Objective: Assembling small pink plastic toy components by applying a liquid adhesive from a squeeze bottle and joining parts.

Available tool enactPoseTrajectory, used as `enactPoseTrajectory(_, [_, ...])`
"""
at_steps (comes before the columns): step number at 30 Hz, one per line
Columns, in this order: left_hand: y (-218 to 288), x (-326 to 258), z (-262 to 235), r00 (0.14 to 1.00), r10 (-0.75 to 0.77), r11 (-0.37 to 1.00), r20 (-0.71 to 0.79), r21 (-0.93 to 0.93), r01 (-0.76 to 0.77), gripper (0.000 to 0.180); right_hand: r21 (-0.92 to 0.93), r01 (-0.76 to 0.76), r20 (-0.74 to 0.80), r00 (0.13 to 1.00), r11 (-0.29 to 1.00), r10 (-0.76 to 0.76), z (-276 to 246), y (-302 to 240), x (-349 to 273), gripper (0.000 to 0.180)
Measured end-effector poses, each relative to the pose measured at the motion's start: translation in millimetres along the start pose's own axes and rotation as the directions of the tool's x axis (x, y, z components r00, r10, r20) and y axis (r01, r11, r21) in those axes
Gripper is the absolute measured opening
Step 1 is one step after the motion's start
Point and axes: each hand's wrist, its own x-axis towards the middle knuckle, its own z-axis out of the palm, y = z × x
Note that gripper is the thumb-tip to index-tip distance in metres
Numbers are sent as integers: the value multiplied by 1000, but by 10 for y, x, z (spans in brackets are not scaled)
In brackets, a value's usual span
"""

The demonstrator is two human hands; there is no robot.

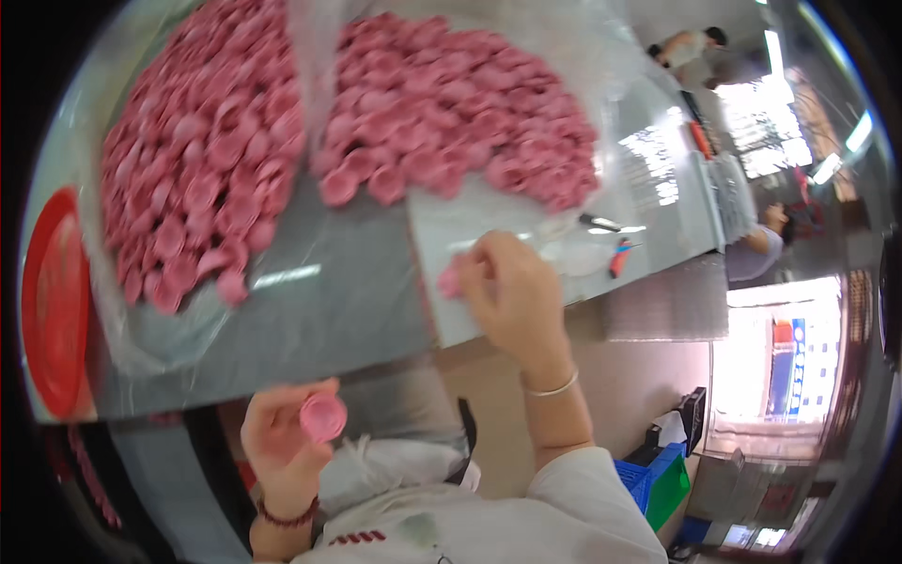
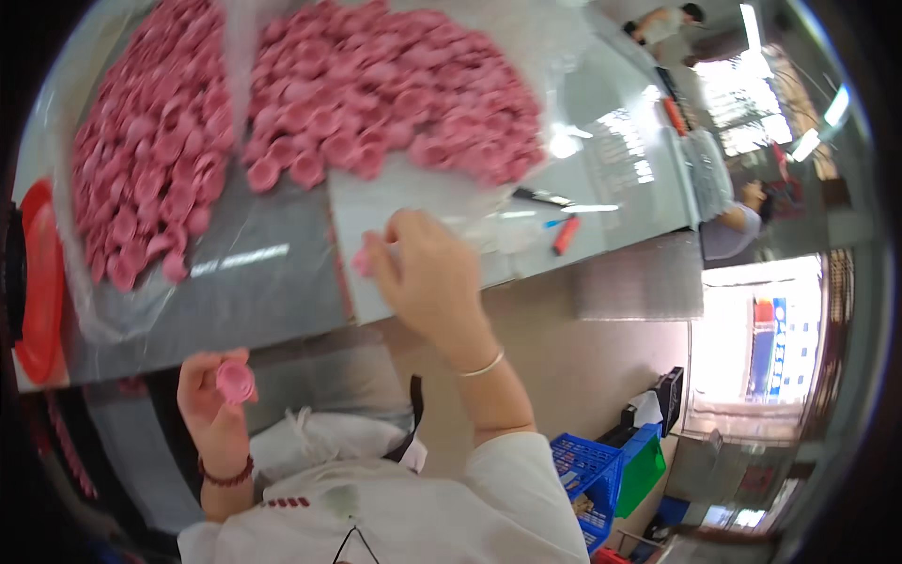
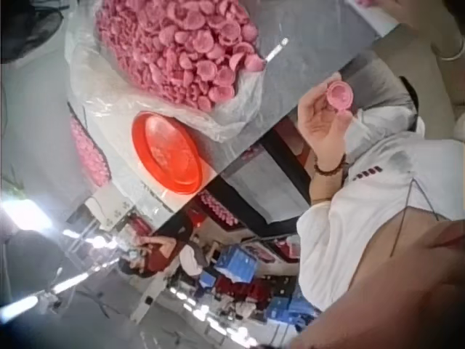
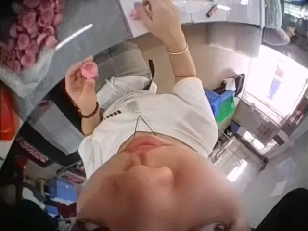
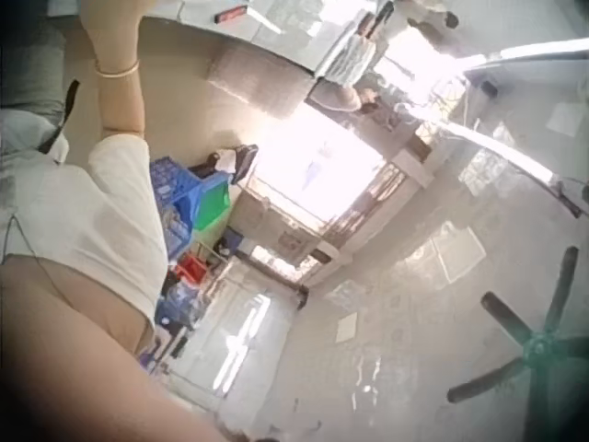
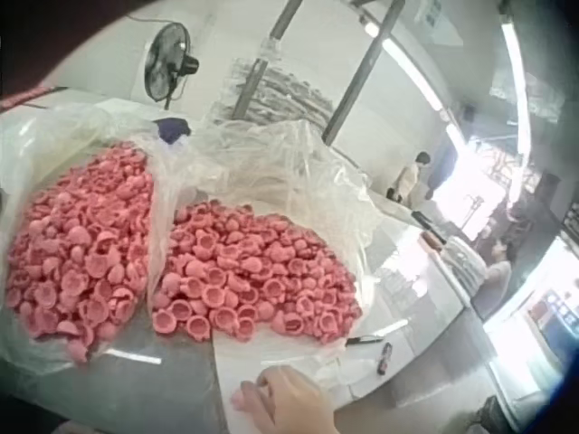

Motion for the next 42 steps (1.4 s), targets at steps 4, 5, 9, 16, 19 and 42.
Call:
enactPoseTrajectory(4, [56, -66, -36, 998, -35, 999, -61, 17, 36, 55, 222, 266, -104, 963, 938, -248, -117, -88, -48, 19])
enactPoseTrajectory(5, [37, -44, -20, 999, -35, 999, -39, 11, 36, 55, 206, 257, -116, 964, 944, -237, -130, -34, -82, 19])
enactPoseTrajectory(9, [55, -47, -46, 999, -48, 998, -10, -46, 48, 52, 240, 332, 23, 937, 912, -347, -42, 41, -143, 28])
enactPoseTrajectory(16, [24, 41, 40, 992, -17, 996, 126, -89, 28, 45, 675, 371, -171, 919, 638, -355, 11, -305, -314, 35])
enactPoseTrajectory(19, [18, 113, 116, 977, 12, 994, 212, -110, 12, 43, 670, 439, -173, 876, 599, -449, 65, -517, -402, 36])
enactPoseTrajectory(42, [1, 152, 26, 935, 20, 994, 355, 95, -57, 47, 379, 594, -266, 804, 709, -532, 355, -537, -653, 33])
